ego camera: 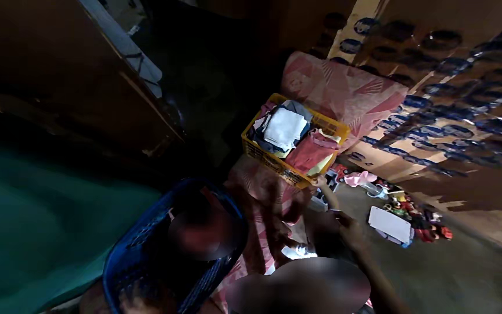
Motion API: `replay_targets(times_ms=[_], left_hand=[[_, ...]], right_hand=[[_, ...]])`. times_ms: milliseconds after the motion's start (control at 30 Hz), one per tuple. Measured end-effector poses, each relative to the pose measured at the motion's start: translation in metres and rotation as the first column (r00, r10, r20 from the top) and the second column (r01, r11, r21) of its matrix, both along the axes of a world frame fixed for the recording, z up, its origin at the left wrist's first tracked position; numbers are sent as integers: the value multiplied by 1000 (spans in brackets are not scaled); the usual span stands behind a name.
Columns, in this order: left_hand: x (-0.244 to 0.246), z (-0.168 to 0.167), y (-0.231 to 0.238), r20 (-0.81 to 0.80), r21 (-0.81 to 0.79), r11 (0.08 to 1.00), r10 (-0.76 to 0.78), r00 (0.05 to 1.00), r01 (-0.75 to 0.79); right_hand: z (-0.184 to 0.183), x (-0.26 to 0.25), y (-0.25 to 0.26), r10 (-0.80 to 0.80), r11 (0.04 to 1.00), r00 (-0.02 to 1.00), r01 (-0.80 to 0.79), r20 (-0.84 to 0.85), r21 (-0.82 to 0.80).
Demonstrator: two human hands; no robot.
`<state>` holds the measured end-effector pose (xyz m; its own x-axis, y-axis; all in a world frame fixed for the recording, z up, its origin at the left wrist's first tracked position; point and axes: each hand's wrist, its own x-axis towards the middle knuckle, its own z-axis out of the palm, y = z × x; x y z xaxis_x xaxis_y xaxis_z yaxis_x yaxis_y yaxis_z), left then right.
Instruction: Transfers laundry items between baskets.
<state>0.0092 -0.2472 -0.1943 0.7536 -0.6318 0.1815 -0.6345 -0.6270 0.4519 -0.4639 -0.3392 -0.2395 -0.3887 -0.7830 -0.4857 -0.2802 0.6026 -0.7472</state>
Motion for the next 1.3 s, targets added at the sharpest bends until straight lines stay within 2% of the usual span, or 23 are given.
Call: replay_targets(times_ms=[100,167,200,300,400,500,667,867,1000,1100,1300], left_hand=[[-87,9,-46,-72,-69,911,-411,909,407],[-134,11,-72,-206,-1,817,-565,799,577],[-150,8,-86,-281,56,776,-592,756,628],[-171,-26,-117,-448,235,706,-532,719,668],[-175,-44,-133,-651,372,668,-308,694,645],[-182,-36,-143,-623,517,579,-250,741,630],[-182,-41,-139,-604,505,612,-252,756,608],[-178,-48,-134,-602,418,653,-321,731,631],[-176,-48,-134,-612,398,657,-330,719,641],[-177,-45,-135,-615,406,649,-326,718,643],[-180,-29,-142,-638,467,599,-282,717,651]], right_hand=[[-7,3,-20,154,981,988,-149,-30,126],[-11,7,-30,236,957,972,-228,-24,180],[-13,9,-33,267,946,964,-259,-15,193],[-16,10,-36,344,918,938,-346,42,192],[-26,3,-30,372,904,927,-373,44,207],[-32,-11,-23,347,898,938,-334,4,287],[-38,-31,-17,297,905,954,-269,-36,328],[-41,-26,-28,195,971,979,-185,-59,151],[-32,-14,-32,232,967,971,-224,-61,121],[-23,-8,-29,268,945,963,-258,-27,201],[-36,-8,-3,308,940,951,-303,-7,159]])
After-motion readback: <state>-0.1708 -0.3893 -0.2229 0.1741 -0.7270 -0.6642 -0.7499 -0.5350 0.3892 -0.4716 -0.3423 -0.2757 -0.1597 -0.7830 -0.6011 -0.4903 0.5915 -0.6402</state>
